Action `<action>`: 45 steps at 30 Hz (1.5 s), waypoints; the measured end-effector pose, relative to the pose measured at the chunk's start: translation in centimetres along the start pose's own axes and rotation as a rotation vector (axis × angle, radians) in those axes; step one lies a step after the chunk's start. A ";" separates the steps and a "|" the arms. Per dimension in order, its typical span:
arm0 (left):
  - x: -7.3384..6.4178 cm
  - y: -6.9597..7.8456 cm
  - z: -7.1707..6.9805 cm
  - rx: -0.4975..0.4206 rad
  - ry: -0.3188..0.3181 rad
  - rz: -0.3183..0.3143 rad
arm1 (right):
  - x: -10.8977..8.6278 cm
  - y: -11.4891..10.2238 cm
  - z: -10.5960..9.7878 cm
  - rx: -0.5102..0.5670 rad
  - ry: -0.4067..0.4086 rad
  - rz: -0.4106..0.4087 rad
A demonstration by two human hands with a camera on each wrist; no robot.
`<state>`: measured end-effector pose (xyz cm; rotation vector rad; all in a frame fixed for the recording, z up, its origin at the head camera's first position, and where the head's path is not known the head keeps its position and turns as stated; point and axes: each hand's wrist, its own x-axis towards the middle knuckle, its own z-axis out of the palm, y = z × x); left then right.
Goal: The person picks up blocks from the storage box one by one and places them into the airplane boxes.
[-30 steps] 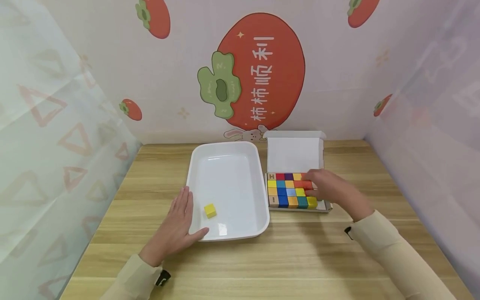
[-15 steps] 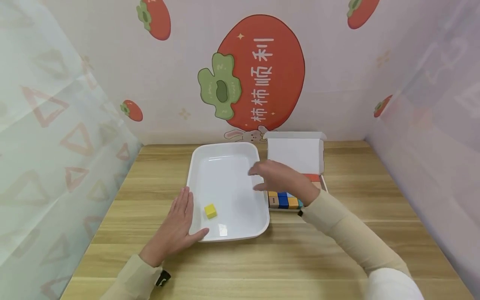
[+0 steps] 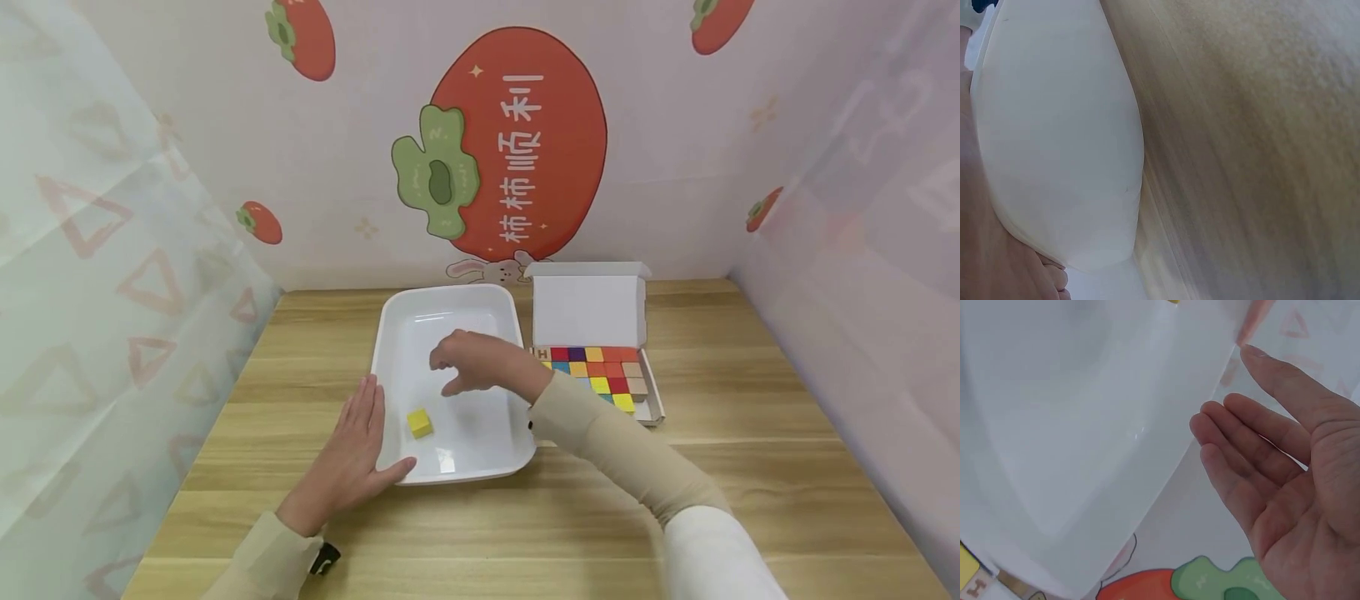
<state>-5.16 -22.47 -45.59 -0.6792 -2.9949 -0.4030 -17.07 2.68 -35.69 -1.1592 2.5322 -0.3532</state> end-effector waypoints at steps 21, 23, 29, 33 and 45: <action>0.2 0.0 0.2 0.016 0.020 0.030 | 4.6 -2.5 4.4 -0.110 -0.158 0.017; 0.2 0.0 0.2 0.011 0.017 0.027 | 4.5 -2.7 3.7 -0.115 -0.143 0.006; 0.2 0.0 0.1 0.006 0.004 0.015 | 3.1 -3.3 0.8 -0.096 -0.119 0.020; 0.2 -0.1 0.1 0.005 0.004 0.014 | 1.2 -3.0 -1.0 -0.081 -0.095 0.016; 0.1 -0.4 0.1 -0.018 -0.002 0.006 | -5.8 1.3 -2.7 0.039 0.020 0.020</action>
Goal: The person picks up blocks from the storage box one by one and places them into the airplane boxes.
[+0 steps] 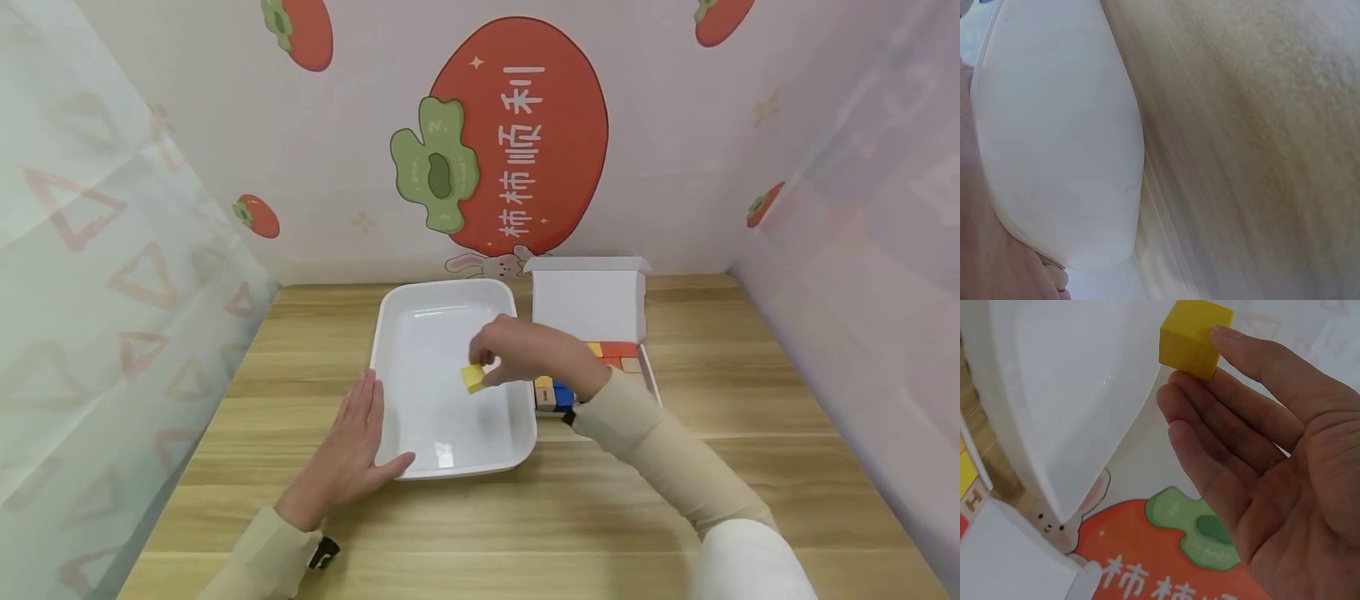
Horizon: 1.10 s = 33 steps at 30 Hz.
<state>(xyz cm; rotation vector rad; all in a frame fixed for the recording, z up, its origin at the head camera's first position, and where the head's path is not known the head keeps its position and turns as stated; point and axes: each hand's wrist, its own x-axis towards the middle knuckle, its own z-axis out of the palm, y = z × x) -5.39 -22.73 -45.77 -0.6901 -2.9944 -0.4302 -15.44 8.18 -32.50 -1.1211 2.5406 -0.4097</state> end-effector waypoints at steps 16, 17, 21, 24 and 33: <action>0.0 0.1 -0.1 0.010 0.004 0.004 | -11.8 8.1 1.2 0.125 0.148 0.272; 0.0 0.1 -0.1 0.010 0.003 0.004 | -12.5 8.5 1.3 0.135 0.144 0.298; 0.1 0.1 -0.1 0.008 0.007 0.008 | -15.1 10.1 1.6 0.171 0.144 0.377; 0.0 0.1 -0.1 0.004 0.008 0.011 | -16.7 11.2 1.9 0.176 0.160 0.384; -0.1 0.0 0.0 -0.010 0.008 0.010 | -19.1 13.1 3.6 0.152 0.186 0.384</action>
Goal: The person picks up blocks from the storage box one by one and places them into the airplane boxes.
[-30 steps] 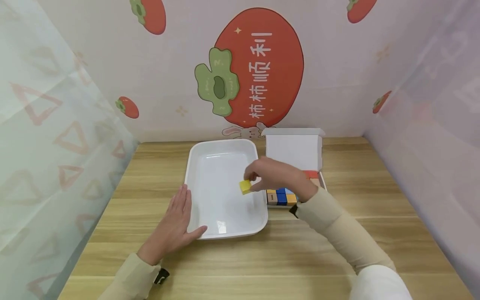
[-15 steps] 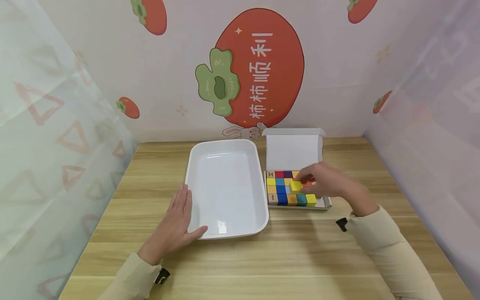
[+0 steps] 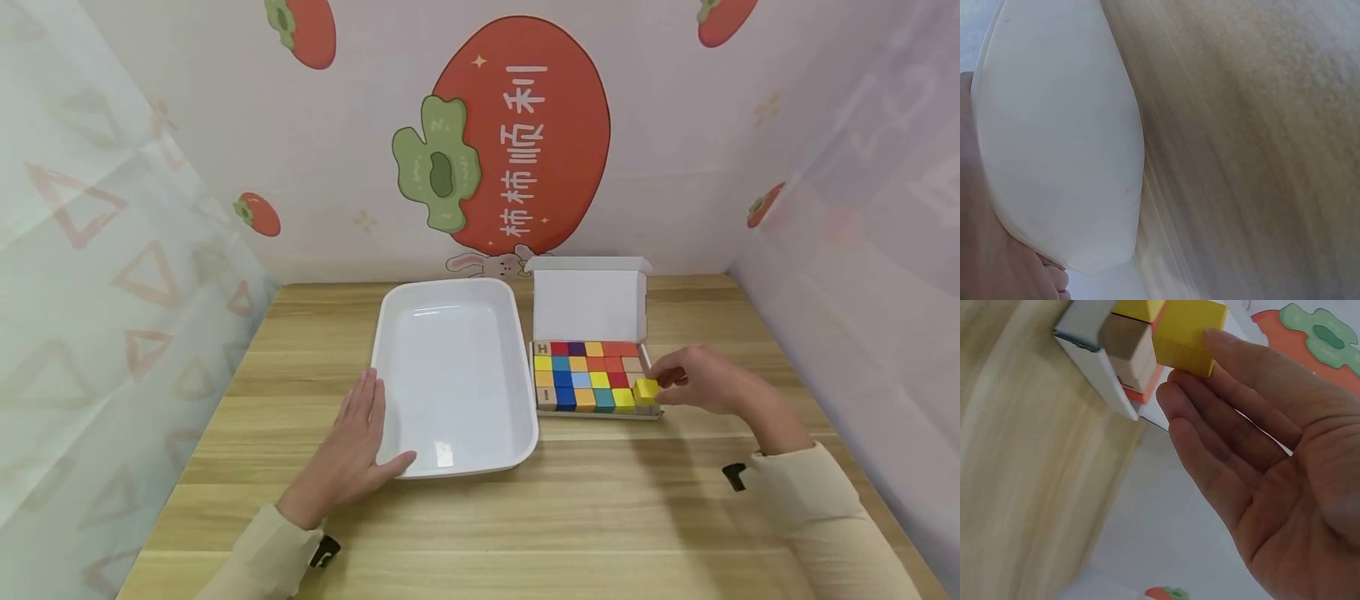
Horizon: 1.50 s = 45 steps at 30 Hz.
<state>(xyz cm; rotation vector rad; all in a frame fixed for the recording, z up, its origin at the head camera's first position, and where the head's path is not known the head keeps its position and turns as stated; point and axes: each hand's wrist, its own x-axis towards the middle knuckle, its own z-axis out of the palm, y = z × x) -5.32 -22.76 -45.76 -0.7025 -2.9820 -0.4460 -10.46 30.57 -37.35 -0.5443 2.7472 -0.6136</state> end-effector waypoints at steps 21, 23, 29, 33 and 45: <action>0.3 -0.1 0.1 -0.001 -0.010 0.000 | 1.1 1.3 2.9 -0.091 0.054 0.008; 0.3 -0.1 0.1 0.000 -0.002 0.003 | 1.1 1.3 3.0 -0.120 0.070 0.000; 0.4 -0.2 -0.1 -0.002 -0.008 0.000 | 1.2 1.0 3.4 -0.153 0.090 0.008; 0.4 -0.1 -0.1 -0.011 -0.018 -0.006 | 1.2 1.0 3.6 -0.165 0.095 0.017; 0.1 0.0 -0.2 -0.014 -0.027 -0.009 | 0.0 1.4 4.0 -0.101 0.065 0.112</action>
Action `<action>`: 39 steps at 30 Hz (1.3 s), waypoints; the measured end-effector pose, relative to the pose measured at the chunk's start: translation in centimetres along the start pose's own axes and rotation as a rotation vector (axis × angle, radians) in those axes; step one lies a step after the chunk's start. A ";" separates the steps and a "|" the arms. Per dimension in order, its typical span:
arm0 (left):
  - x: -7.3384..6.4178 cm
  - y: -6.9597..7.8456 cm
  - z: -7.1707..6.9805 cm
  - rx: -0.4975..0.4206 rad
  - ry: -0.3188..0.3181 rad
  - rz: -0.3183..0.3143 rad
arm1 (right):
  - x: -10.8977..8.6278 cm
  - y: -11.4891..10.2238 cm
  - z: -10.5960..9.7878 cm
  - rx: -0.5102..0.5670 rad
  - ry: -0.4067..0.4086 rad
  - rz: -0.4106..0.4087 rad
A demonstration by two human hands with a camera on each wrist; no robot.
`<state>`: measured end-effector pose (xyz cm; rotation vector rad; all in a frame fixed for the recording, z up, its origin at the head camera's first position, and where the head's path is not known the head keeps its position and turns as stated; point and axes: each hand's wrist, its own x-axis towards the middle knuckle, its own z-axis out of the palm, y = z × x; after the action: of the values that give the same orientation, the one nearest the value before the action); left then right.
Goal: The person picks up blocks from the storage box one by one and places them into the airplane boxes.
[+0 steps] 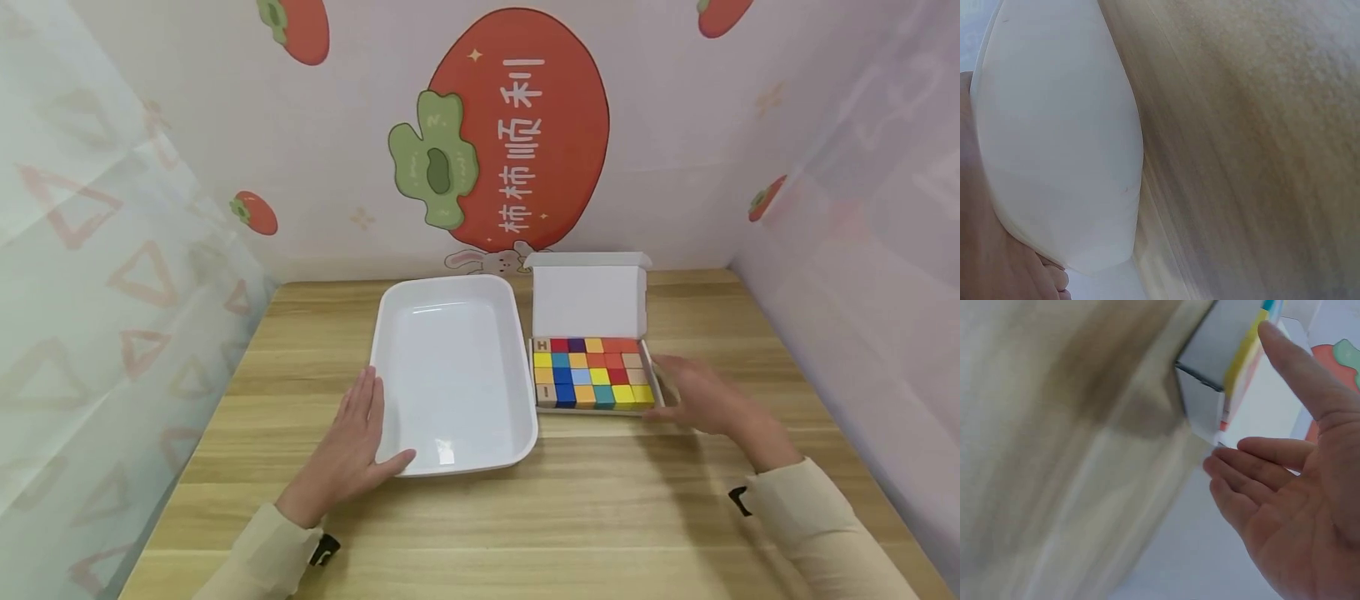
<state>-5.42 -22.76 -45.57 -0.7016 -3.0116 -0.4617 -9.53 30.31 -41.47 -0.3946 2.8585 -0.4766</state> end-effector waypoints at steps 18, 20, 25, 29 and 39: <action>0.2 0.2 0.0 0.003 -0.003 -0.010 | 1.2 0.9 3.2 0.128 0.004 0.094; 0.2 0.2 0.0 0.006 -0.002 -0.010 | 1.3 0.9 3.3 0.124 -0.003 0.104; 0.2 0.2 0.0 0.012 -0.001 -0.010 | 1.5 1.1 3.3 0.105 -0.003 0.098; 0.1 0.2 0.1 0.016 0.003 -0.010 | 1.8 1.2 3.1 0.089 0.002 0.089; 0.2 0.3 0.3 0.029 0.007 -0.007 | 3.4 2.4 2.0 0.090 0.024 0.036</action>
<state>-5.42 -22.35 -45.77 -0.6858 -3.0084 -0.4185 -12.78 30.88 -44.69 -0.3227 2.8490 -0.6039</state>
